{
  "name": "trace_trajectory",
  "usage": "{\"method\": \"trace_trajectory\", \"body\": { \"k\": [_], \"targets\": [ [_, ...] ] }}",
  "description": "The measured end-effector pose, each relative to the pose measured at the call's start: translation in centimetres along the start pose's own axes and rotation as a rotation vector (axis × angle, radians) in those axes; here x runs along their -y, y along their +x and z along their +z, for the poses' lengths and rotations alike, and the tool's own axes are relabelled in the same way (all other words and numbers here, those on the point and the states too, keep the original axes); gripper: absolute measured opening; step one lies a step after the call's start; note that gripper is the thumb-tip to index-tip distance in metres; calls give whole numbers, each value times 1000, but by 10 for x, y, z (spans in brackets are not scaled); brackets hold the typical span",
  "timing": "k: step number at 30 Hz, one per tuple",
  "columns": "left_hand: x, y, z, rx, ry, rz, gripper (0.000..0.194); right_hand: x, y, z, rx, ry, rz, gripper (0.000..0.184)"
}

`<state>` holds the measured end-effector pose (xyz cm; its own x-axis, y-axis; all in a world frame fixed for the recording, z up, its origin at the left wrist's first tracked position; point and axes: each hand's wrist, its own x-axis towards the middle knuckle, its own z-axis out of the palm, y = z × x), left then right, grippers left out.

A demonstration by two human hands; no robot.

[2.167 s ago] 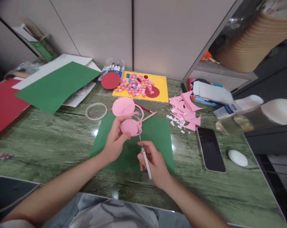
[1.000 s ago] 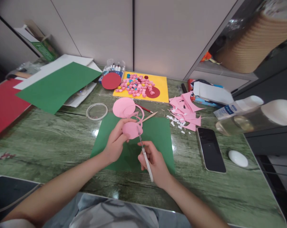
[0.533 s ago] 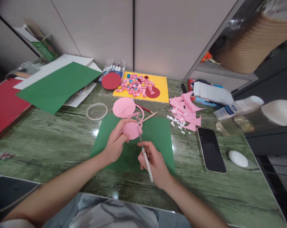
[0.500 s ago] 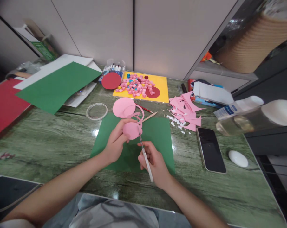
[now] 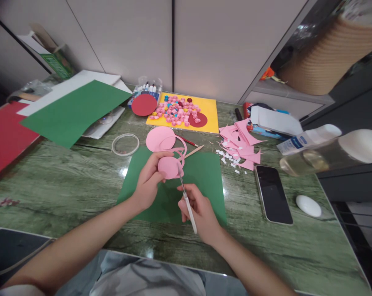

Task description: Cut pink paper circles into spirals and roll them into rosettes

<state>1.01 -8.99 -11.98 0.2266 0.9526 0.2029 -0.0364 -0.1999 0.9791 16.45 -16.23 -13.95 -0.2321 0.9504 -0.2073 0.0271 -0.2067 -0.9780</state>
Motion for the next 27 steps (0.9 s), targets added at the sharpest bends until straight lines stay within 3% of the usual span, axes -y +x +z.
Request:
{"method": "trace_trajectory", "body": {
  "k": [11,27],
  "targets": [
    [-3,2,0,-37,-143,-43,43,0,0,-1,8,-18,23,27],
    [-1,3,0,-83,-149,-59,39,-2,0,-1,2,4,-7,26]
  ]
}}
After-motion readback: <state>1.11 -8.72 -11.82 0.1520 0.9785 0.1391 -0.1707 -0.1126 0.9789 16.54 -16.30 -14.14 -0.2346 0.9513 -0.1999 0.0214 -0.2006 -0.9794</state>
